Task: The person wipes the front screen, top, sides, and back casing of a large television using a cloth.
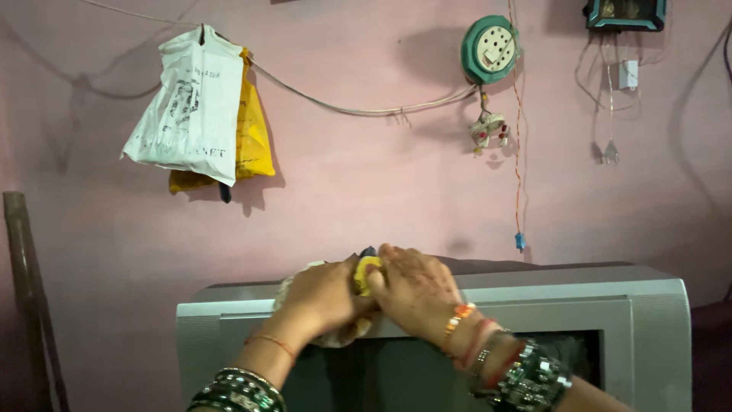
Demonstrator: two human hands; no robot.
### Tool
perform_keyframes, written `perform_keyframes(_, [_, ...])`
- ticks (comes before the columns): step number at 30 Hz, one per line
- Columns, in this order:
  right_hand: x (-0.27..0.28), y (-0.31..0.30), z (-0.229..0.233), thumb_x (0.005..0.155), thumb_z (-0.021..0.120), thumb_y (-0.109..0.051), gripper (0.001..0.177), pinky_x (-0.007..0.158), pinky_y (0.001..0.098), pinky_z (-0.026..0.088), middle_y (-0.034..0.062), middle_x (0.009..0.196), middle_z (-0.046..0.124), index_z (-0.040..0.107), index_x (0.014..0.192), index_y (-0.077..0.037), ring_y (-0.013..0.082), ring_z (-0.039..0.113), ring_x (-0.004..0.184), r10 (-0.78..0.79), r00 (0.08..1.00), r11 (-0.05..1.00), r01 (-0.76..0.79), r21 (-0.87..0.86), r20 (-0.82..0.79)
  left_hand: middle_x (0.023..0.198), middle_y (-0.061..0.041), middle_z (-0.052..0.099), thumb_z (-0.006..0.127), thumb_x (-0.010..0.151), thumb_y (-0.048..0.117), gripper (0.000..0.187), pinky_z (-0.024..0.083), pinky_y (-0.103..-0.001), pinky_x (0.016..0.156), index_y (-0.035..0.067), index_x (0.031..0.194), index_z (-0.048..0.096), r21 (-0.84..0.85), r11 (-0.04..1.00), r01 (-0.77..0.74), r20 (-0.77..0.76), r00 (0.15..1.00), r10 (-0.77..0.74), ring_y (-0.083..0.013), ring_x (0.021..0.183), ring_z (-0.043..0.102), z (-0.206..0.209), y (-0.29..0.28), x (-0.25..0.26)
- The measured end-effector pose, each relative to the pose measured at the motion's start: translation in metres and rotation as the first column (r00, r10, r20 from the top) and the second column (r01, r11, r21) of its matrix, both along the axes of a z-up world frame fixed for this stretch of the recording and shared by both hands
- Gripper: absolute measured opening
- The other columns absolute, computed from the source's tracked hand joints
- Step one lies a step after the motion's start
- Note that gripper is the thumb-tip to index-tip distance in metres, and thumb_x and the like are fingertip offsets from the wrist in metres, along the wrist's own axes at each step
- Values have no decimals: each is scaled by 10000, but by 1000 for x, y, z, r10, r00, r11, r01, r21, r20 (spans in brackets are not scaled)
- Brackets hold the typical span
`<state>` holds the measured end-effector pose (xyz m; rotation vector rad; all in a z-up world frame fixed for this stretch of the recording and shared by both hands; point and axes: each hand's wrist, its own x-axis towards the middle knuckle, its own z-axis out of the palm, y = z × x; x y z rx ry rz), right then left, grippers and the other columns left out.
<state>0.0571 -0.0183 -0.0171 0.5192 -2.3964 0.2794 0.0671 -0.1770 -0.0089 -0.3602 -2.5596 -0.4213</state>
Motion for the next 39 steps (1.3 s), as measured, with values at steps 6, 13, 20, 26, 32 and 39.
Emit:
perform_keyframes(6, [-39, 79, -12, 977, 320, -467, 650, 1136, 435, 369, 128, 1508, 478, 453, 1448, -41, 261, 460, 1384, -50, 997, 997, 53, 48, -58, 965, -114, 769, 641, 732, 683, 639, 576, -449, 813, 163, 1101, 685, -84, 995, 61, 15, 998, -60, -339, 908, 743, 2, 61, -4])
perform_keyframes(13, [-54, 210, -13, 981, 339, -432, 489, 1138, 431, 396, 92, 1575, 427, 545, 1345, -181, 301, 429, 1429, -189, 950, 873, 278, 400, -247, 1007, -179, 755, 591, 787, 736, 767, 561, -473, 845, 58, 1139, 654, -93, 964, 248, -107, 961, -257, -363, 962, 718, -7, 178, -35])
perform_keyframes(20, [-57, 275, -25, 961, 369, -424, 464, 1126, 425, 397, 120, 1547, 436, 557, 1310, -184, 316, 433, 1406, -310, 894, 833, 419, 361, -322, 1006, -186, 755, 586, 815, 656, 676, 571, -453, 848, 65, 1130, 676, -72, 935, 347, -51, 935, -351, -345, 960, 730, -2, 232, -43])
perform_keyframes(26, [-51, 213, -22, 980, 353, -482, 638, 1187, 420, 338, 125, 1546, 454, 486, 1440, -61, 294, 431, 1430, -318, 942, 947, 321, 19, -106, 953, -144, 761, 534, 852, 677, 694, 598, -417, 810, 63, 1167, 600, -69, 929, 362, 75, 931, -358, -306, 876, 766, 2, 178, -20])
perform_keyframes(32, [-40, 93, -9, 993, 280, -452, 678, 1180, 399, 367, 136, 1474, 544, 426, 1500, -27, 257, 497, 1388, -261, 964, 964, 257, 67, 55, 970, -124, 757, 626, 759, 681, 711, 583, -437, 813, 115, 1189, 608, -108, 977, 185, 0, 982, -186, -318, 892, 745, 6, 78, -7])
perform_keyframes(39, [-18, -10, -1, 977, 325, -428, 634, 1124, 415, 400, 175, 1453, 560, 512, 1408, -3, 298, 541, 1316, -52, 998, 996, 53, 73, -19, 969, -129, 757, 664, 737, 661, 649, 562, -463, 826, 109, 1078, 686, -98, 995, 19, -99, 995, -29, -329, 937, 716, -2, -6, -8])
